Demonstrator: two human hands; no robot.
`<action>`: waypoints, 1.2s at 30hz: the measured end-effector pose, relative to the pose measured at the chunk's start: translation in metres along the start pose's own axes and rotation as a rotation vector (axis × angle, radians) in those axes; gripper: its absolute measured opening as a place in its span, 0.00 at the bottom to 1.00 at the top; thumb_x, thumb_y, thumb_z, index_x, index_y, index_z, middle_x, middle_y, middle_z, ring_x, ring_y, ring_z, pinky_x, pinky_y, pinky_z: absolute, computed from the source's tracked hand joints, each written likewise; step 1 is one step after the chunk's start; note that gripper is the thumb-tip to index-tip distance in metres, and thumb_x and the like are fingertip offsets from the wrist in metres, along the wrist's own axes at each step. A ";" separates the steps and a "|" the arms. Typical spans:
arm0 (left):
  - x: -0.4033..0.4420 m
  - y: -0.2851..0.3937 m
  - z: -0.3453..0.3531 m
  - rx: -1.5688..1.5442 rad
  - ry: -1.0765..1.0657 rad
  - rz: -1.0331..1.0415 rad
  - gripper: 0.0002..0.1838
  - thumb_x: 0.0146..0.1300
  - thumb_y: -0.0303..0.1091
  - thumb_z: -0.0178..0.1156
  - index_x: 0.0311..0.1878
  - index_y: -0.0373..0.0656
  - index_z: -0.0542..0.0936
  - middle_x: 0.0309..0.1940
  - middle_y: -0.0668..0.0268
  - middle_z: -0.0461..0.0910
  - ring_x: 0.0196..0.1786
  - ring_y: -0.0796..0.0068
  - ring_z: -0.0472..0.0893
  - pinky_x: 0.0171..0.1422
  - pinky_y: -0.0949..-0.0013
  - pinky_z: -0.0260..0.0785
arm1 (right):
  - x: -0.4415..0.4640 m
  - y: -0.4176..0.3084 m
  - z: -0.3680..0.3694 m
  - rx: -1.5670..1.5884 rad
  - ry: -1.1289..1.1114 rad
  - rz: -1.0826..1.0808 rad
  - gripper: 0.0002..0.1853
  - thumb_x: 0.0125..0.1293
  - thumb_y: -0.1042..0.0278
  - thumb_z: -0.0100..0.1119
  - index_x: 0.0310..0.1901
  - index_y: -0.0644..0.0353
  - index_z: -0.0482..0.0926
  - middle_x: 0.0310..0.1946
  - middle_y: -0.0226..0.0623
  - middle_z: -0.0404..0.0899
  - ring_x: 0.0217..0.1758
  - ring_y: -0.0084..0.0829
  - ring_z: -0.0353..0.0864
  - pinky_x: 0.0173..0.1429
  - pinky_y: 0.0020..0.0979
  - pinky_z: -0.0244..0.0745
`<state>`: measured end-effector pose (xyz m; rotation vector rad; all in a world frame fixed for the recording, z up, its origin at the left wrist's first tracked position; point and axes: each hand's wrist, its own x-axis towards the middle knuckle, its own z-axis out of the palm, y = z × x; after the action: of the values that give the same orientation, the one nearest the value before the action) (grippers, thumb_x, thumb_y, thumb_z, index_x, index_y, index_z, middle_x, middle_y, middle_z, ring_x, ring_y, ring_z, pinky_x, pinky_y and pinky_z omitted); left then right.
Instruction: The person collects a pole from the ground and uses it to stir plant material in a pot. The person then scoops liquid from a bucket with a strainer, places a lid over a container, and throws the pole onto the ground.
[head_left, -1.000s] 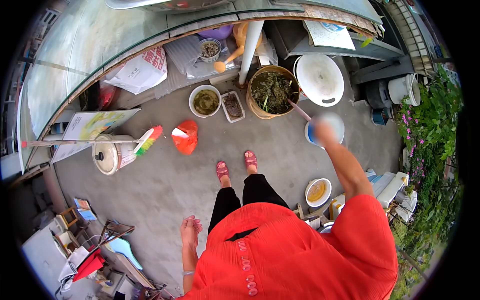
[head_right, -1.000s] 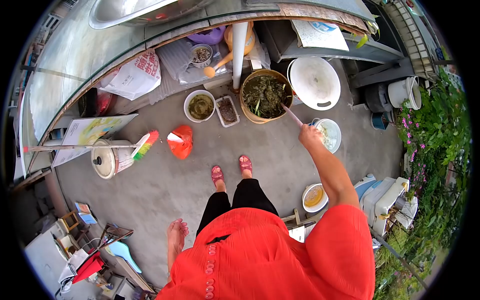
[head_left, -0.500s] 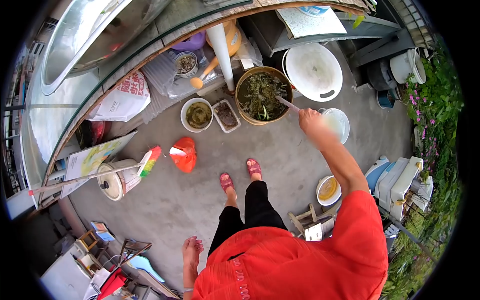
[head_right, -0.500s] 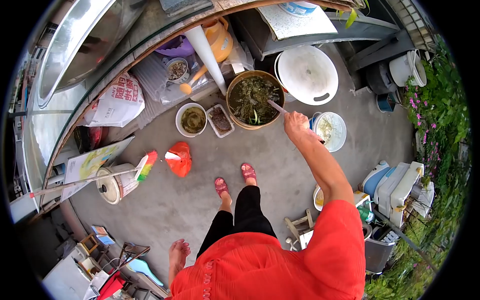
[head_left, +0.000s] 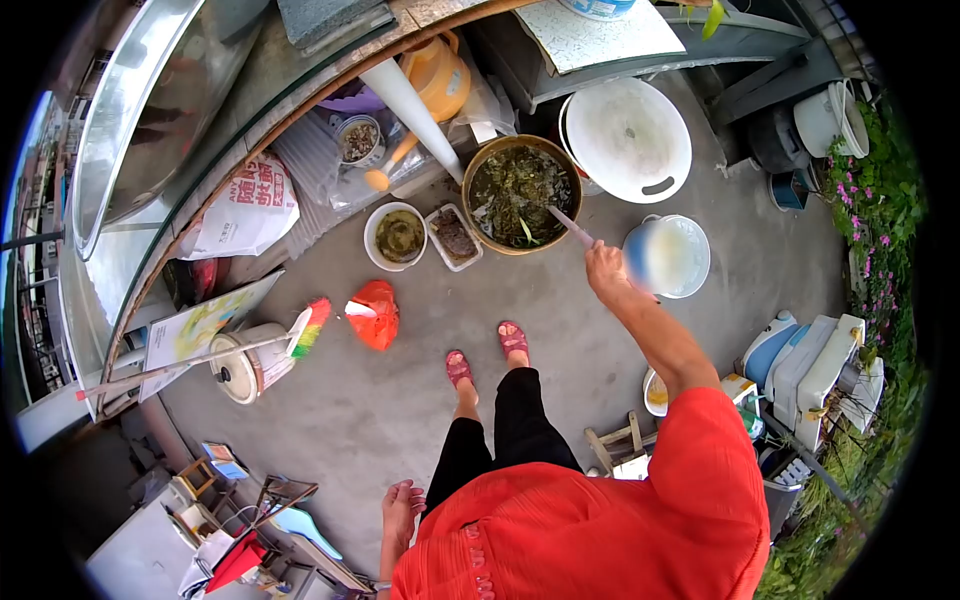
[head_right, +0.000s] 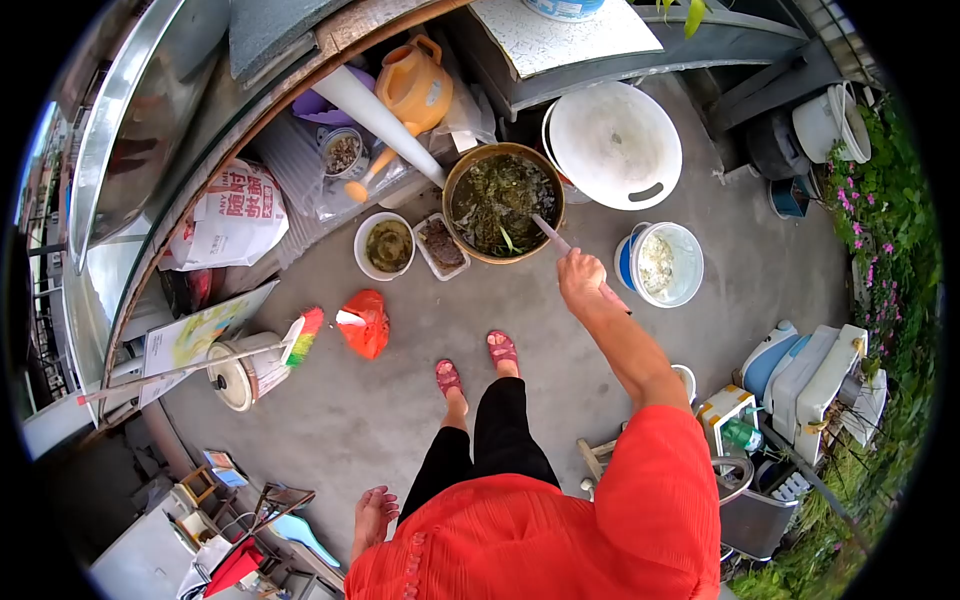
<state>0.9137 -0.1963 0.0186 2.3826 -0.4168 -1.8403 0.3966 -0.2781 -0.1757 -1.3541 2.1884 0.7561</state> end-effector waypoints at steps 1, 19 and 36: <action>-0.003 0.000 -0.001 0.010 -0.007 0.008 0.14 0.62 0.37 0.49 0.45 0.38 0.69 0.29 0.62 0.75 0.27 0.75 0.73 0.30 0.74 0.69 | -0.003 0.006 0.008 0.015 -0.006 0.002 0.13 0.57 0.70 0.51 0.45 0.53 0.77 0.45 0.33 0.72 0.45 0.36 0.78 0.35 0.36 0.78; 0.003 0.007 -0.002 -0.057 -0.173 0.170 0.14 0.62 0.37 0.48 0.46 0.37 0.69 0.30 0.64 0.74 0.27 0.77 0.73 0.30 0.74 0.68 | -0.171 0.072 -0.244 -0.228 0.273 -0.104 0.09 0.49 0.72 0.52 0.32 0.57 0.81 0.28 0.42 0.80 0.35 0.38 0.81 0.37 0.35 0.75; 0.035 0.068 -0.078 -0.104 -0.173 0.346 0.13 0.63 0.38 0.47 0.46 0.39 0.69 0.29 0.65 0.74 0.27 0.79 0.72 0.31 0.74 0.68 | -0.171 -0.012 -0.246 -0.034 -0.004 -0.120 0.14 0.52 0.68 0.48 0.39 0.64 0.77 0.37 0.50 0.78 0.42 0.45 0.78 0.45 0.39 0.73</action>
<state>0.9864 -0.2774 0.0227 1.9446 -0.6822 -1.8572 0.4556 -0.3329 0.1130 -1.4847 2.0781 0.7539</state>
